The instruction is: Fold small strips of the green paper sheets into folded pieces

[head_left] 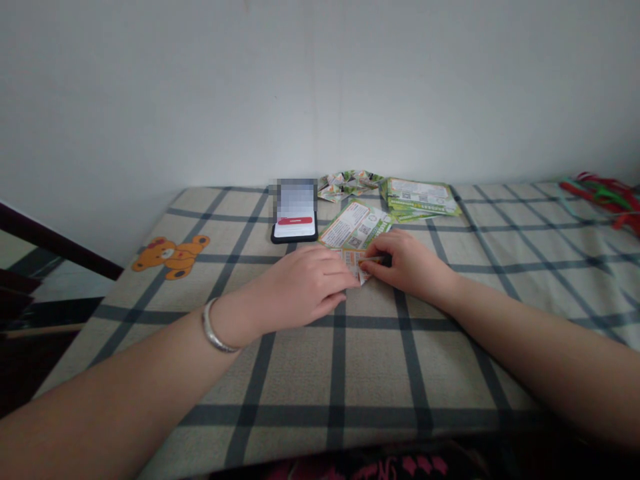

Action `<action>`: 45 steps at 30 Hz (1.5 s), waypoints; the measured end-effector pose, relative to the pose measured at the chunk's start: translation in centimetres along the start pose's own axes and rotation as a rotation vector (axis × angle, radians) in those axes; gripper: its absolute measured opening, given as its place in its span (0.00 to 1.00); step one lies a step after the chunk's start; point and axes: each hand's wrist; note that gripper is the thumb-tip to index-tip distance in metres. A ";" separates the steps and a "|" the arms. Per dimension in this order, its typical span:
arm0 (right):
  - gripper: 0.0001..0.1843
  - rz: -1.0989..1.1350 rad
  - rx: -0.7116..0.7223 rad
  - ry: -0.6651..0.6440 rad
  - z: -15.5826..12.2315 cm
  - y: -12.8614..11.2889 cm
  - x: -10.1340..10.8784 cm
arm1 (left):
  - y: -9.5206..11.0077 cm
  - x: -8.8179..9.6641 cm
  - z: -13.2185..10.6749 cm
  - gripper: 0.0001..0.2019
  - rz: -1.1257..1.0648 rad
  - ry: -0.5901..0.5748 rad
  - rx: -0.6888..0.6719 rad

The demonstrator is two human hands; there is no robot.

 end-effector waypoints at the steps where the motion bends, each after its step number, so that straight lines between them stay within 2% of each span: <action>1: 0.09 -0.001 0.003 -0.003 0.0 0.1 0.0 | 0.1 0.0 0.0 0.13 0.011 -0.001 0.012; 4: 0.09 -0.008 0.001 -0.006 0.0 0.2 -0.1 | 0.2 0.0 0.1 0.16 0.037 -0.010 0.014; 19: 0.05 0.016 -0.091 0.026 -0.4 -0.8 0.9 | 0.5 0.0 0.1 0.14 0.035 -0.068 0.015; 36: 0.06 -0.021 0.019 0.004 -0.5 -0.2 0.7 | 0.4 -0.2 0.2 0.14 0.029 -0.039 -0.013; 45: 0.09 -0.164 0.044 -0.015 -0.7 -0.6 1.4 | 0.6 -0.1 0.2 0.14 0.058 -0.046 -0.005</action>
Point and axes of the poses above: each hand's wrist, its own z-axis towards the middle knuckle, its own x-axis out of the back of the hand, y = z × x, and after that the axes turned 4 degrees about -z, right-handed
